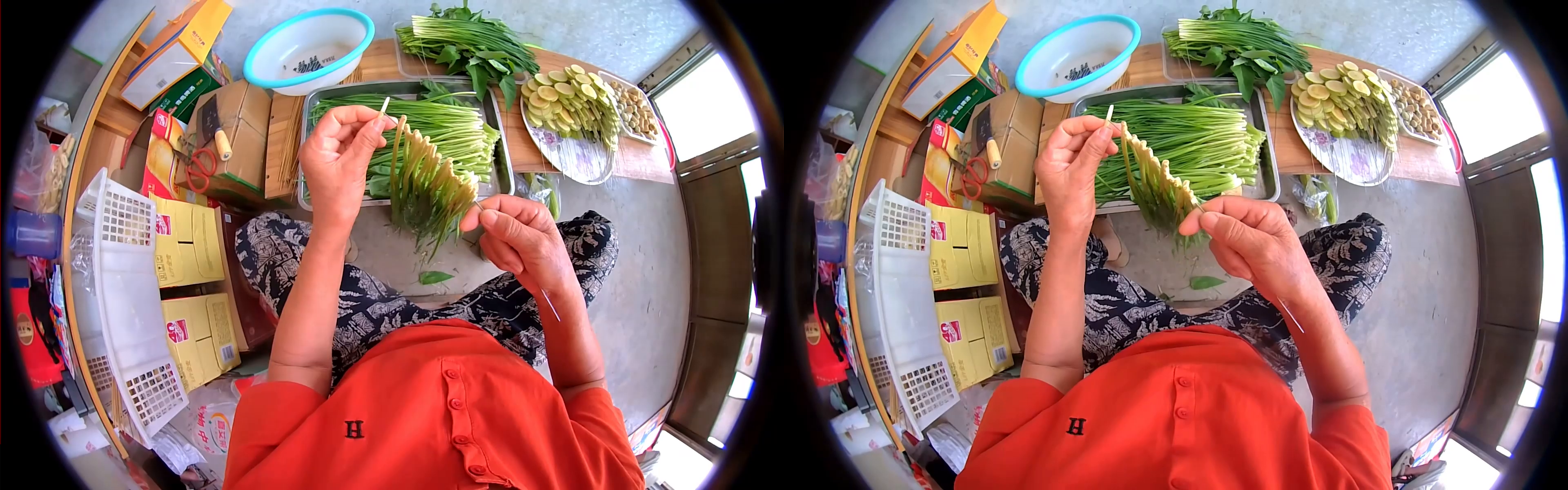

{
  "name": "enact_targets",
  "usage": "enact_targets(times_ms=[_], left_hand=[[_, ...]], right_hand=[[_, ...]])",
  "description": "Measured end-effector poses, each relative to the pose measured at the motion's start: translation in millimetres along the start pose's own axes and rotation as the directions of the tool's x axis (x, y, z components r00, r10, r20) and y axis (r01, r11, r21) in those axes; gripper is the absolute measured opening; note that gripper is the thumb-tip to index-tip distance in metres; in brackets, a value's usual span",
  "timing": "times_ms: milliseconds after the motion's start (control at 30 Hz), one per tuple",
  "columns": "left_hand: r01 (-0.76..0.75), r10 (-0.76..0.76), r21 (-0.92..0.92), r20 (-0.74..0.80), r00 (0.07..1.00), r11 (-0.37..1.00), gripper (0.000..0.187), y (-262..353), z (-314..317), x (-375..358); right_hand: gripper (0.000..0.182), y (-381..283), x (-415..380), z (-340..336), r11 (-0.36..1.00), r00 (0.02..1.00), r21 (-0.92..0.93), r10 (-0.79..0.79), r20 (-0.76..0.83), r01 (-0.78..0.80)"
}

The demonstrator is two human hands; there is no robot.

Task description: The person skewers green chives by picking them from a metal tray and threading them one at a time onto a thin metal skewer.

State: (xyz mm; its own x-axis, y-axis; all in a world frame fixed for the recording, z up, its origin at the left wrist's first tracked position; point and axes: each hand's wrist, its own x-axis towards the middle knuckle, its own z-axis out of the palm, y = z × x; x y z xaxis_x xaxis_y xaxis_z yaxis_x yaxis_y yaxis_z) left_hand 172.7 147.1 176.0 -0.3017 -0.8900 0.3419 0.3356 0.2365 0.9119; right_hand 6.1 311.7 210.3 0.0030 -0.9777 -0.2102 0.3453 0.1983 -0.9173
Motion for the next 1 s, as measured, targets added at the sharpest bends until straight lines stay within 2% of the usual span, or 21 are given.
enact_targets(times_ms=[300, 367, 500, 567, 600, 667, 733, 800, 867, 933, 1000], left_hand=[[-0.071, 0.074, 0.083, -0.043, 0.996, 0.994, 0.010, 1, -1, -4], [-0.150, 0.158, 0.149, -0.039, 0.987, 0.977, 0.006, -5, 0, -6], [-0.158, 0.160, 0.128, -0.007, 0.987, 0.979, 0.011, -2, -6, 3], [0.019, -0.011, -0.071, 0.106, 0.994, 0.997, 0.019, 7, -10, 8], [0.006, 0.002, -0.081, 0.100, 0.995, 0.997, 0.019, 7, -13, 12], [0.156, -0.085, -0.192, 0.336, 0.938, 0.969, 0.036, 4, -18, 23], [0.190, -0.104, -0.193, 0.383, 0.918, 0.963, 0.036, 2, -19, 35], [0.217, -0.081, -0.173, 0.572, 0.816, 0.961, 0.033, 0, -17, 44], [0.246, -0.089, -0.209, 0.562, 0.822, 0.946, 0.028, 4, -13, 46], [0.350, -0.185, -0.202, 0.561, 0.807, 0.915, 0.025, 8, -10, 48], [0.364, -0.179, -0.247, 0.550, 0.815, 0.898, 0.022, 12, -5, 47]], right_hand=[[0.024, -1, 4, 8, 1.000, 1.000, 0.003, -0.012, 0.021, 0.012], [0.024, -4, 6, 11, 1.000, 1.000, -0.016, -0.005, 0.001, 0.005], [0.025, -13, 10, 12, 0.999, 0.999, -0.022, -0.032, 0.024, 0.032], [0.025, -20, 11, 9, 0.999, 0.999, 0.032, -0.027, 0.047, 0.025], [0.025, -24, 11, 8, 0.999, 0.998, 0.016, -0.031, 0.051, 0.030], [0.025, -32, 11, 7, 0.998, 0.996, 0.055, -0.027, 0.079, 0.023], [0.024, -38, 11, 7, 0.999, 0.995, 0.054, -0.009, 0.096, 0.004], [0.024, -41, 11, 7, 0.998, 0.996, 0.062, -0.014, 0.092, 0.008], [0.024, -46, 10, 9, 0.998, 0.997, 0.061, -0.001, 0.074, -0.004], [0.025, -52, 10, 11, 0.999, 0.998, 0.035, 0.009, 0.056, -0.011], [0.025, -54, 9, 10, 1.000, 0.999, 0.016, 0.000, 0.036, -0.001]])
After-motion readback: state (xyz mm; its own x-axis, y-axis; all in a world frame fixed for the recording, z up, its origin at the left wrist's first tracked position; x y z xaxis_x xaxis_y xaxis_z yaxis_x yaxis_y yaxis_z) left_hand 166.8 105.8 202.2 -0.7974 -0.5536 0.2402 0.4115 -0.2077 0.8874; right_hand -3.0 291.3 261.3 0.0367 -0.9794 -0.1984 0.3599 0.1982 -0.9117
